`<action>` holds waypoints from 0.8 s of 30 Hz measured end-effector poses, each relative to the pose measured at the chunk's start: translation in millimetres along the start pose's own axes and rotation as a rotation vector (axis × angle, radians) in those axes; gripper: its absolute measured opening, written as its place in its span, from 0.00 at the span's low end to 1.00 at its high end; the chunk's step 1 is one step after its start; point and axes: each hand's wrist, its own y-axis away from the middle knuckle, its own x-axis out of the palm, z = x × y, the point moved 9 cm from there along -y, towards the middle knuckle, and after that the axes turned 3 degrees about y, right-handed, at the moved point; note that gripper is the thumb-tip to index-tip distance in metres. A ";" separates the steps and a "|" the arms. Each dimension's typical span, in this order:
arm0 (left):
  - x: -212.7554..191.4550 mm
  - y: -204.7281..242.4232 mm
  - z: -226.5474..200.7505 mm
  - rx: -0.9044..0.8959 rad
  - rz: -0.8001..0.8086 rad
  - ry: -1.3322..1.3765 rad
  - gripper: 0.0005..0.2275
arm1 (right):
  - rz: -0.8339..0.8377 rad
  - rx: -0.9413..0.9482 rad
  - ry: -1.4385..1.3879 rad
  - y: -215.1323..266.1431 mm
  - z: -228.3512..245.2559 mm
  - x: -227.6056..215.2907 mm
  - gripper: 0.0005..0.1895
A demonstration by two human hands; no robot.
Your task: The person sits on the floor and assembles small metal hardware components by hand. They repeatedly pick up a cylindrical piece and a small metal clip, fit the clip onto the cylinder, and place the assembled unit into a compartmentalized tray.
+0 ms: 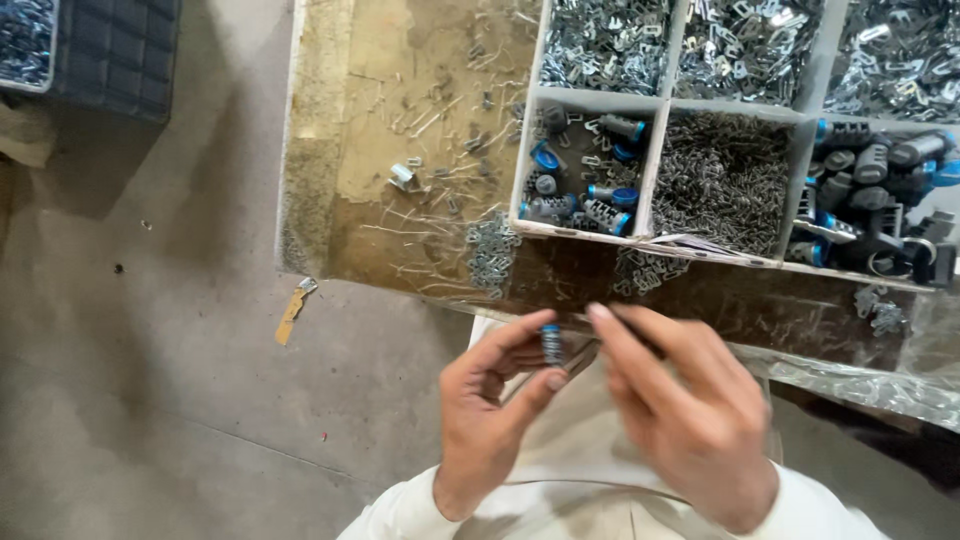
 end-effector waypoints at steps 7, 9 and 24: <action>-23.7 0.9 -13.8 0.091 -0.079 0.024 0.21 | 0.061 -0.120 0.243 -42.3 30.1 36.6 0.26; -23.9 1.2 -13.0 0.083 -0.078 0.035 0.21 | 0.047 -0.120 0.214 -43.4 30.7 33.4 0.26; -18.2 1.2 -12.9 0.067 -0.044 0.059 0.21 | -0.033 0.037 -0.083 -18.5 7.5 12.1 0.13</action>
